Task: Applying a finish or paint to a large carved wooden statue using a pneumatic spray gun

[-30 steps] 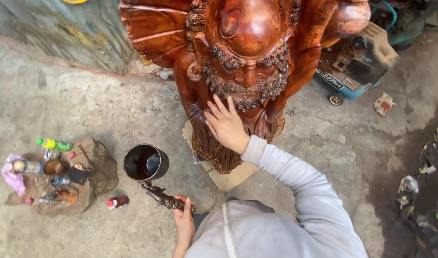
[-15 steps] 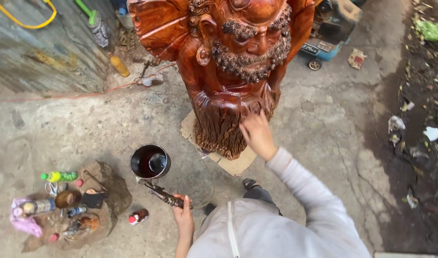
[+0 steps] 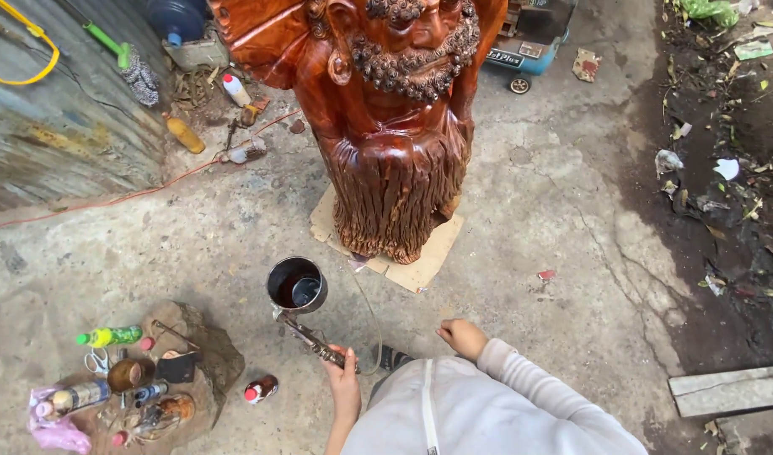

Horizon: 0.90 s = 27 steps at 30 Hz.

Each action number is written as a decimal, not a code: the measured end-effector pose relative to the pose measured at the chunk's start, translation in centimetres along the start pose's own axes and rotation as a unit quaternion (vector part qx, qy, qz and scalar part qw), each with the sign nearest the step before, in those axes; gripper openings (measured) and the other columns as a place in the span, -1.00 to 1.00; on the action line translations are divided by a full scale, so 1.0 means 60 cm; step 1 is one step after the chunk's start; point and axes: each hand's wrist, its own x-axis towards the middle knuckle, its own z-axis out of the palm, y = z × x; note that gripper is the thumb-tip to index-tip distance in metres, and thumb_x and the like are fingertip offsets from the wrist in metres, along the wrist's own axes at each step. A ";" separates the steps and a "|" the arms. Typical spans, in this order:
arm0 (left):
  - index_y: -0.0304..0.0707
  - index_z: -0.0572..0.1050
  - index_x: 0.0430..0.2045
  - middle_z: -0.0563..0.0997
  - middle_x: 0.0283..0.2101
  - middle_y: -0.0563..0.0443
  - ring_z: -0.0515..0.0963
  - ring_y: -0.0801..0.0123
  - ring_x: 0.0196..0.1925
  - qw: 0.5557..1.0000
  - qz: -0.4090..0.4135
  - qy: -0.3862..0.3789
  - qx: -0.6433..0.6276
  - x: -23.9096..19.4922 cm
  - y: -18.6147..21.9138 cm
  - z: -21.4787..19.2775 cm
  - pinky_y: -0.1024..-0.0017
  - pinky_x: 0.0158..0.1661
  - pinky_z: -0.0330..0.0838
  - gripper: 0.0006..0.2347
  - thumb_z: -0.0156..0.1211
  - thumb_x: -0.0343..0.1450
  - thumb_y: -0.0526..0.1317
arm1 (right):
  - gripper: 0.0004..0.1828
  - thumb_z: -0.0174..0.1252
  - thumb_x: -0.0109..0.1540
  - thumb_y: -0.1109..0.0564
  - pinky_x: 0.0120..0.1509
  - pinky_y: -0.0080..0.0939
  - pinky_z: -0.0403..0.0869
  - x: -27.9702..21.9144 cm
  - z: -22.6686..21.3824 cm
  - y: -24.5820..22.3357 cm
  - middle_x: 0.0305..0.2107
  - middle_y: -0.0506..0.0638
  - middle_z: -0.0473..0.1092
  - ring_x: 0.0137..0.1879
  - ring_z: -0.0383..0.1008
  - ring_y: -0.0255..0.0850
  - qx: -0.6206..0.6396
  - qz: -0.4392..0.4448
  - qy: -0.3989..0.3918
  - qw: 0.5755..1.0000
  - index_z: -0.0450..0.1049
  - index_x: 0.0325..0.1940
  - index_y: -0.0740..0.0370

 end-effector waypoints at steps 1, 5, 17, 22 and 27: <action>-0.13 0.26 -0.06 0.37 -0.21 0.02 0.48 0.34 -0.22 1.000 0.003 0.003 -0.003 -0.008 -0.013 0.003 0.38 -0.05 0.43 -0.81 0.09 0.52 -0.25 | -0.62 0.04 0.35 -0.13 -0.16 0.10 0.37 -0.001 -0.004 -0.002 -0.48 0.12 0.47 -0.30 0.48 0.10 -0.003 -0.004 0.000 1.000 0.37 -0.44 0.12; -0.15 0.26 -0.02 0.34 -0.17 0.04 0.42 0.41 -0.20 0.998 0.025 -0.029 -0.041 -0.054 -0.053 0.023 0.42 -0.04 0.41 -0.79 0.09 0.52 -0.30 | -0.65 0.08 0.34 -0.06 -0.16 0.03 0.35 -0.034 -0.014 0.005 -0.50 0.06 0.43 -0.33 0.46 0.03 0.015 -0.057 0.042 0.997 0.31 -0.46 0.13; -0.15 0.30 -0.02 0.38 -0.23 0.04 0.39 0.35 -0.21 0.992 0.021 -0.042 0.116 -0.287 -0.094 0.076 0.42 -0.03 0.29 -0.76 0.15 0.49 -0.16 | -0.75 0.11 0.29 0.00 -0.13 -0.11 0.37 -0.275 0.087 0.175 -0.51 -0.04 0.46 -0.32 0.46 -0.15 0.084 -0.011 -0.060 0.995 0.39 -0.46 0.05; -0.14 0.27 0.09 0.35 -0.17 0.06 0.37 0.38 -0.16 0.994 0.001 -0.076 0.081 -0.358 -0.121 0.079 0.46 0.00 0.27 -0.70 0.12 0.51 -0.16 | -0.80 0.13 0.29 -0.01 -0.11 -0.08 0.40 -0.324 0.100 0.193 -0.43 0.02 0.52 -0.26 0.51 -0.07 0.083 -0.032 -0.040 0.995 0.45 -0.38 0.06; -0.13 0.29 -0.07 0.33 -0.27 0.08 0.36 0.38 -0.24 0.988 0.035 -0.096 0.119 -0.398 -0.151 0.082 0.42 -0.05 0.27 -0.78 0.14 0.51 -0.12 | -0.83 0.12 0.32 0.01 -0.10 -0.17 0.39 -0.355 0.089 0.177 -0.42 -0.04 0.50 -0.27 0.48 -0.18 0.109 -0.072 -0.049 0.990 0.43 -0.34 0.04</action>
